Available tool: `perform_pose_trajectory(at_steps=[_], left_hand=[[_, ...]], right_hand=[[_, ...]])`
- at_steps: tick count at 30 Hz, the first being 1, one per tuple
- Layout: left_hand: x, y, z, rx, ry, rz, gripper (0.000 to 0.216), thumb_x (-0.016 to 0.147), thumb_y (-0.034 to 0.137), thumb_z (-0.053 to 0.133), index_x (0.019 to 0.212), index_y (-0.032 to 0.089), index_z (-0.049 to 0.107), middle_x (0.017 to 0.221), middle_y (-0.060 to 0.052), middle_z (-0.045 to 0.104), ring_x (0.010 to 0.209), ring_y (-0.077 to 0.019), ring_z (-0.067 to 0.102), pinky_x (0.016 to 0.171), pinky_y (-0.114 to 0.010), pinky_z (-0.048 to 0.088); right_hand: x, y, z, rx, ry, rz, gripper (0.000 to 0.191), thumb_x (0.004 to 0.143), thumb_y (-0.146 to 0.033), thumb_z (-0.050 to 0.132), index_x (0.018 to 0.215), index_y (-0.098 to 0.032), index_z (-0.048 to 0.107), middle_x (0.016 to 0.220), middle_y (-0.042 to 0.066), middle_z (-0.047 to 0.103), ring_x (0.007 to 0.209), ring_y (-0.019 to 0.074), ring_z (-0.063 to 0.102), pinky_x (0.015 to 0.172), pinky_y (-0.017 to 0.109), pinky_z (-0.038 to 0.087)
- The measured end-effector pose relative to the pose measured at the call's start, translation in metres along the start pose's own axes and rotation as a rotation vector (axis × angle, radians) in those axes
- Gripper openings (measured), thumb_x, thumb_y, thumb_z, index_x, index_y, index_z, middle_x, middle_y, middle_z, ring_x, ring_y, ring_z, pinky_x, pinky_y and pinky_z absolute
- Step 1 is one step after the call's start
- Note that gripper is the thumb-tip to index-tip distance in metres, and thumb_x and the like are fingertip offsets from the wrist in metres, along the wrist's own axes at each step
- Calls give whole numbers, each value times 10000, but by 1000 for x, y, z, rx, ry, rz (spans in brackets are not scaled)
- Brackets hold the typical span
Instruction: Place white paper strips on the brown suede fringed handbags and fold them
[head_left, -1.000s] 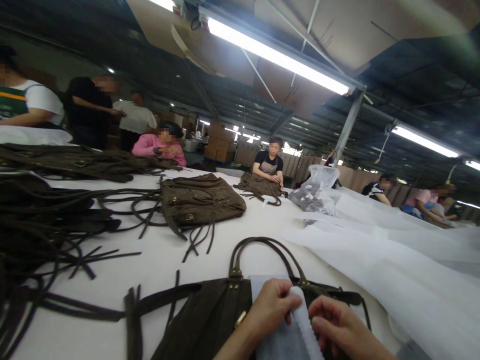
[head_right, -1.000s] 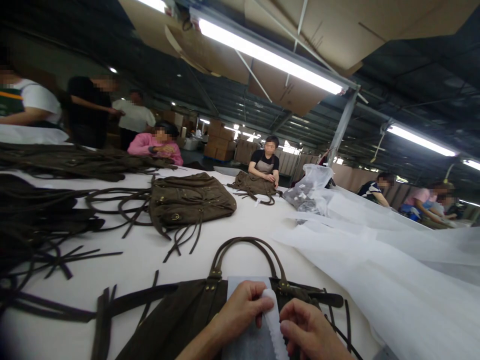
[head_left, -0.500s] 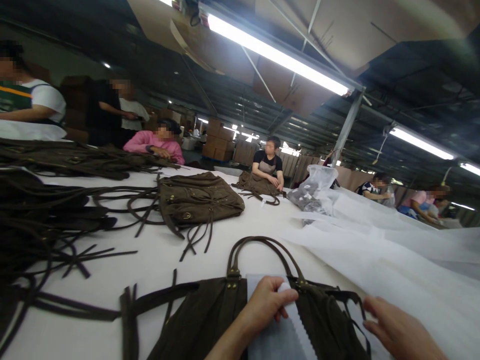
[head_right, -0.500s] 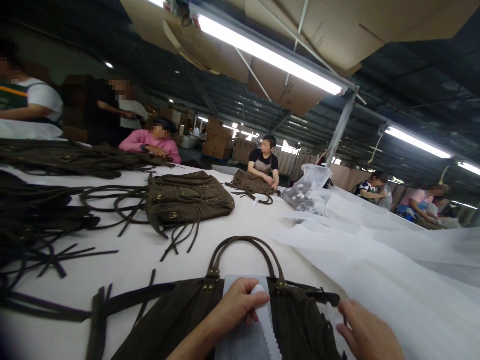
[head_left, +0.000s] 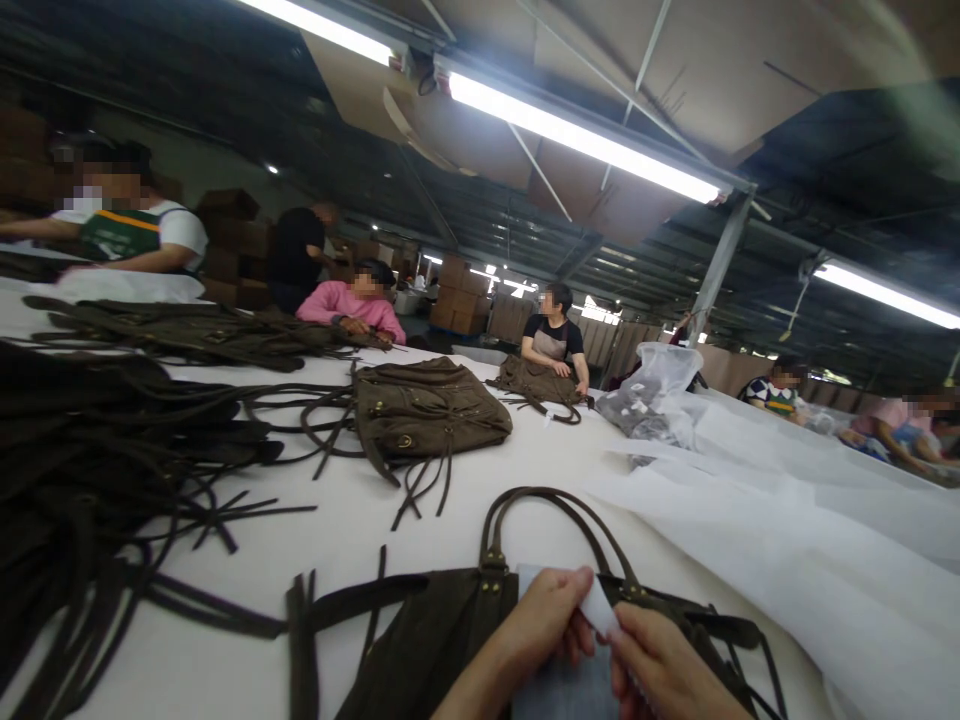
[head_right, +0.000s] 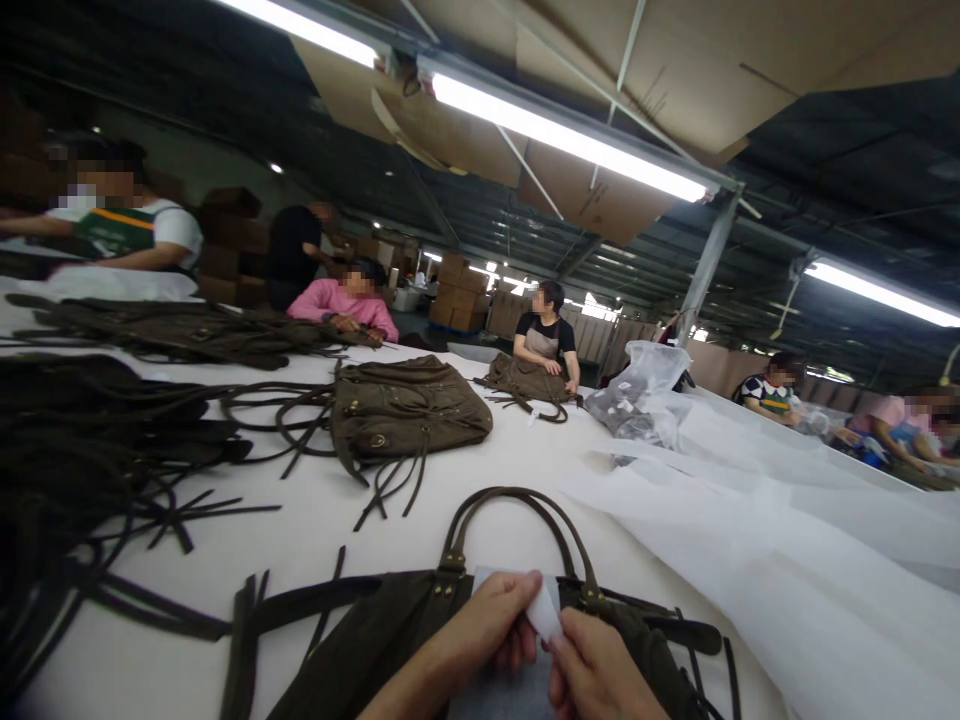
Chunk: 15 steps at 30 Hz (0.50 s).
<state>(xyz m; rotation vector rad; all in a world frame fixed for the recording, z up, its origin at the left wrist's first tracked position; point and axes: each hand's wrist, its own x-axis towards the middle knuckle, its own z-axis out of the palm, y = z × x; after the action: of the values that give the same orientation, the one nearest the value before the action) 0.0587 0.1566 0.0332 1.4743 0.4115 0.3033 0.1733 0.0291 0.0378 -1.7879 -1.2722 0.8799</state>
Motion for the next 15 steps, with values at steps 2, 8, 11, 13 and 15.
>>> perform_pose_trajectory(at_steps=[2, 8, 11, 13, 15], left_hand=[[2, -1, -6, -16, 29, -18, 719, 703, 838, 344, 672, 150, 551, 525, -11, 587, 373, -76, 445, 392, -200, 248], [-1, -3, -9, 38, -99, -88, 555, 719, 685, 478, 622, 146, 567, 505, -28, 598, 358, -82, 447, 378, -199, 262], [-10, 4, -9, 67, -235, -124, 432, 720, 554, 504, 604, 144, 578, 521, -38, 607, 355, -88, 452, 375, -205, 289], [-13, 13, -11, 135, -210, -76, 404, 742, 517, 458, 650, 145, 587, 566, -45, 623, 381, -97, 479, 396, -215, 341], [-14, 22, -15, 262, -30, 17, 411, 793, 502, 378, 747, 152, 587, 649, -53, 648, 454, -114, 529, 444, -230, 399]], right_hand=[[16, -26, -15, 107, 45, 29, 336, 870, -517, 460, 820, -188, 509, 606, -24, 577, 432, 126, 539, 407, 235, 406], [105, -63, -18, 648, 109, 112, 111, 878, -255, 496, 818, -166, 524, 553, -55, 507, 448, 74, 457, 460, 202, 387], [142, -38, 13, 766, 164, 170, 204, 916, -222, 433, 725, -171, 486, 512, -76, 433, 411, 65, 394, 445, 198, 355], [154, -15, 33, 846, 210, 182, 230, 921, -226, 449, 697, -178, 460, 511, -86, 416, 404, 62, 378, 438, 194, 349], [159, 5, 43, 932, 244, 168, 223, 912, -241, 489, 701, -183, 449, 528, -87, 428, 414, 57, 386, 432, 183, 352]])
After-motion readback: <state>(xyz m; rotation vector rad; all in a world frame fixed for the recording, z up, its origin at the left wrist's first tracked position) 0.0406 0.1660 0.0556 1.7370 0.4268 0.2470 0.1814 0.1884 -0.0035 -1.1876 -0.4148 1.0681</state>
